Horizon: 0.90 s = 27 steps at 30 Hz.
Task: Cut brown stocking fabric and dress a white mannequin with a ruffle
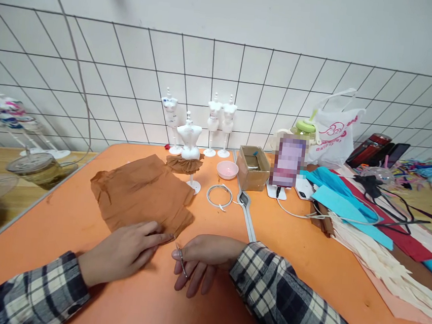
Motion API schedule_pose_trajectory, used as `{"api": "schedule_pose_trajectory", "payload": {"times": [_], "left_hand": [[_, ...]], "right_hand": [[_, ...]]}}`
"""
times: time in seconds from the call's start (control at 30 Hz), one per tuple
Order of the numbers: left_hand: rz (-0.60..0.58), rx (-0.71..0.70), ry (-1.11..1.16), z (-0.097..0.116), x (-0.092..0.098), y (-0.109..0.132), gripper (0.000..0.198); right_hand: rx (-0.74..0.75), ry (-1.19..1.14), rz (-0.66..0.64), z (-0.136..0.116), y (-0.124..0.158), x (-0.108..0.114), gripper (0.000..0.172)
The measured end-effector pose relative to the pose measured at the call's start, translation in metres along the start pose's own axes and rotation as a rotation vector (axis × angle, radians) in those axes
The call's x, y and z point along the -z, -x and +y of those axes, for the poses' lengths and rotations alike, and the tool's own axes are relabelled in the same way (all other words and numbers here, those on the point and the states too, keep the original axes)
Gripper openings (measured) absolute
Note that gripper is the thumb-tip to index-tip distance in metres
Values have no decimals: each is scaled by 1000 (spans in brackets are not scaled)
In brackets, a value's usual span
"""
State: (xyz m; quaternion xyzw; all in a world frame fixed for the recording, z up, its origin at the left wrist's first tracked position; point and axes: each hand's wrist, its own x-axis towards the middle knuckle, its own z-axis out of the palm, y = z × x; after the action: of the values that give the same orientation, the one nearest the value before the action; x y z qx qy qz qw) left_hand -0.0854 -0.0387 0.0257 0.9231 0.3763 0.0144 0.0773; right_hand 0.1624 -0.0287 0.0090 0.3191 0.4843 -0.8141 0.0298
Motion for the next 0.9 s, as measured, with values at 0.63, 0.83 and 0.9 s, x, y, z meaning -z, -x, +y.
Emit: {"api": "schedule_pose_trajectory", "payload": {"times": [0.63, 0.83, 0.9], "left_hand": [[-302, 103, 105, -52, 17, 22, 102], [-159, 197, 247, -62, 46, 38, 91], [28, 326, 345, -55, 42, 35, 64]], "right_hand": [[587, 221, 413, -8, 9, 18, 31], [226, 201, 53, -11, 25, 32, 44], [52, 222, -113, -17, 24, 41, 48]]}}
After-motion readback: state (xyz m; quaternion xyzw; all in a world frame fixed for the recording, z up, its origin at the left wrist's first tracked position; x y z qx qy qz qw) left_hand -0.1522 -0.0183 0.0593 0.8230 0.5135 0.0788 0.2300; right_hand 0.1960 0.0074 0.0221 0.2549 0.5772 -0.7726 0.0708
